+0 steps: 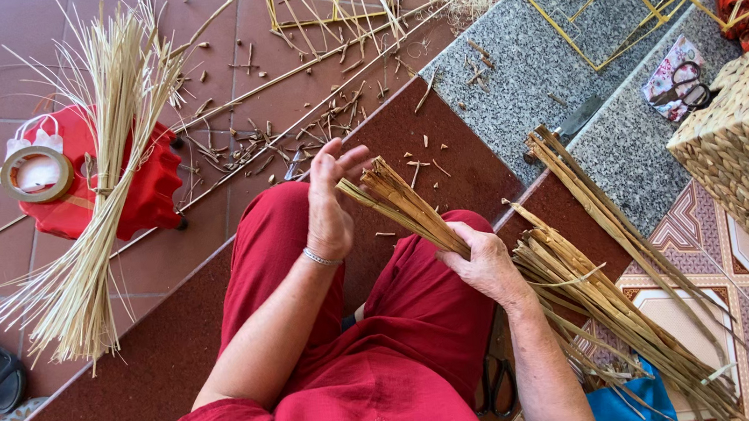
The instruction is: The person sits on the floor and uses shears to trim dried palm leaves, then weaves them into a rectangular basket frame. The person bundles trimmed leaves into a blue cloth and continues weaving the basket, adjusting the frame and weaving strands.
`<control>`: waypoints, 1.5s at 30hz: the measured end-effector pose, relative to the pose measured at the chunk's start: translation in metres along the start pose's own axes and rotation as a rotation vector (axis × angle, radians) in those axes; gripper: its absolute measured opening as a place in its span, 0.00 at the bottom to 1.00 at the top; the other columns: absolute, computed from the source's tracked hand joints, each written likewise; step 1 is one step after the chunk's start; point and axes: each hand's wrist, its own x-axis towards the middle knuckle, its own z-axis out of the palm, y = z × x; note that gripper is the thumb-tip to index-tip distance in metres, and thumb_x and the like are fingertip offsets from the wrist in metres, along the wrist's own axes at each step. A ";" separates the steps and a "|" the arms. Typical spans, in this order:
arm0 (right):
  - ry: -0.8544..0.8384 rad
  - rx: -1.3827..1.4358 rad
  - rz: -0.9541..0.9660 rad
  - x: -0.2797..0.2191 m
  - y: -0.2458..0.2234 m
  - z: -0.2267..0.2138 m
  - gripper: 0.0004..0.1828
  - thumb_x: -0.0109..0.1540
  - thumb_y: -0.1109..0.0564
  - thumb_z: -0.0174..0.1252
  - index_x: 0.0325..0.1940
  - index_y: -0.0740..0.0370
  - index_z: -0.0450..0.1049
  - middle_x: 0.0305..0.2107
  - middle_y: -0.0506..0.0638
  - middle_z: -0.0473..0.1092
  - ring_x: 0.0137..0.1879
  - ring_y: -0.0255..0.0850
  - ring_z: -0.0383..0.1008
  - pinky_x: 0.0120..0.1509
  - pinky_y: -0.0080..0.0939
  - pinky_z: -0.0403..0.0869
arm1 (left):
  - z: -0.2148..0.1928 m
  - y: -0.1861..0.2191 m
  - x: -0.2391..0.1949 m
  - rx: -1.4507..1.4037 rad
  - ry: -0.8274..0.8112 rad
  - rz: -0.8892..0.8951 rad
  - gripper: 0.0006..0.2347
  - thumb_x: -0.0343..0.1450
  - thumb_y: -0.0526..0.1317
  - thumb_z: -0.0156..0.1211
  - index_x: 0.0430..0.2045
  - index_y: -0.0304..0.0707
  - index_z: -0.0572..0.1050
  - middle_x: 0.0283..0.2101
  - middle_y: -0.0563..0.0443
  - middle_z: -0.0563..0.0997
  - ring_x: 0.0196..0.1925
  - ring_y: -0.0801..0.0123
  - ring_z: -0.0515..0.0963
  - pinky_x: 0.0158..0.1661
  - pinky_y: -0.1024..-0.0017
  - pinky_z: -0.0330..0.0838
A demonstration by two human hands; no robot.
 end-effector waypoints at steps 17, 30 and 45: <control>0.005 0.121 0.070 0.006 -0.002 -0.006 0.19 0.62 0.59 0.63 0.58 0.59 0.74 0.37 0.53 0.81 0.41 0.39 0.82 0.48 0.40 0.80 | -0.003 -0.006 -0.002 -0.101 0.059 -0.117 0.38 0.69 0.55 0.59 0.72 0.46 0.46 0.65 0.47 0.69 0.66 0.60 0.71 0.62 0.48 0.63; -0.002 0.082 -0.140 0.023 -0.007 0.020 0.16 0.65 0.56 0.60 0.55 0.63 0.73 0.32 0.58 0.79 0.40 0.45 0.83 0.42 0.45 0.78 | 0.019 -0.029 -0.022 -0.142 -0.324 -0.290 0.24 0.76 0.48 0.54 0.67 0.43 0.61 0.65 0.46 0.73 0.66 0.62 0.72 0.57 0.55 0.75; -0.064 -0.059 -0.030 -0.058 -0.015 0.001 0.30 0.56 0.50 0.68 0.60 0.57 0.69 0.39 0.60 0.78 0.44 0.56 0.81 0.50 0.50 0.77 | -0.008 0.001 0.004 -0.301 0.030 -0.227 0.08 0.80 0.44 0.50 0.44 0.39 0.66 0.31 0.53 0.71 0.35 0.66 0.73 0.46 0.57 0.74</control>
